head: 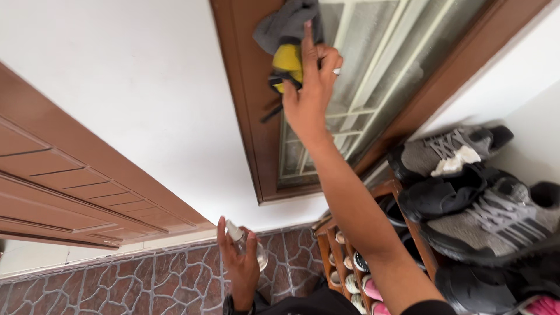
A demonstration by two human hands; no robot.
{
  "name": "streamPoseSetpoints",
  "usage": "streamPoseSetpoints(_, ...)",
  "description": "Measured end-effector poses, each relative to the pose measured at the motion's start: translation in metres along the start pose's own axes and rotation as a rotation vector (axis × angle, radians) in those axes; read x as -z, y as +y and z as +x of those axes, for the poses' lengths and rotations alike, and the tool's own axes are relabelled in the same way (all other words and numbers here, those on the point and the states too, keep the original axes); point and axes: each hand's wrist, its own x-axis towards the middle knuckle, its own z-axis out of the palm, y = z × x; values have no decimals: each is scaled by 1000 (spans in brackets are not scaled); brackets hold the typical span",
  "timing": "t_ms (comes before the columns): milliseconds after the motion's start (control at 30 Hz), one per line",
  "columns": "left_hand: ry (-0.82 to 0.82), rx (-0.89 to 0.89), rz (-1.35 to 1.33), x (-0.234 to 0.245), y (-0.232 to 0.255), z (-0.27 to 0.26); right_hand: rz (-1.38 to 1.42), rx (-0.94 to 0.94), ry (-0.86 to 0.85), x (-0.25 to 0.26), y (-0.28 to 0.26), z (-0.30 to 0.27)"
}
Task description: The person cleans a glass window pane by spraying a liquid from a clear bottle and wiping the surface with a cloth. The person repeatedly sprays and wipes different sections of the window, including the frame and the glass, using circular and back-and-forth motions.
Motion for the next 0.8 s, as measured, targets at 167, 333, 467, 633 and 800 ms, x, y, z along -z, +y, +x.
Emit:
streamPoseSetpoints(167,-41,-39,-26,-2,2,-7,-250,-41,13,47,46,-16)
streamPoseSetpoints(333,38,34,-35,16,-5,-8,38,-360,478,119,107,0)
streamPoseSetpoints(467,68,53,-87,11,-12,-3,163,-138,283,71,74,-33)
streamPoseSetpoints(633,-49,16,-22,-4,-10,-5,-333,-162,-126,60,33,-54)
streamPoseSetpoints(800,-19,-4,10,7,4,-14,77,-248,417,121,100,-10)
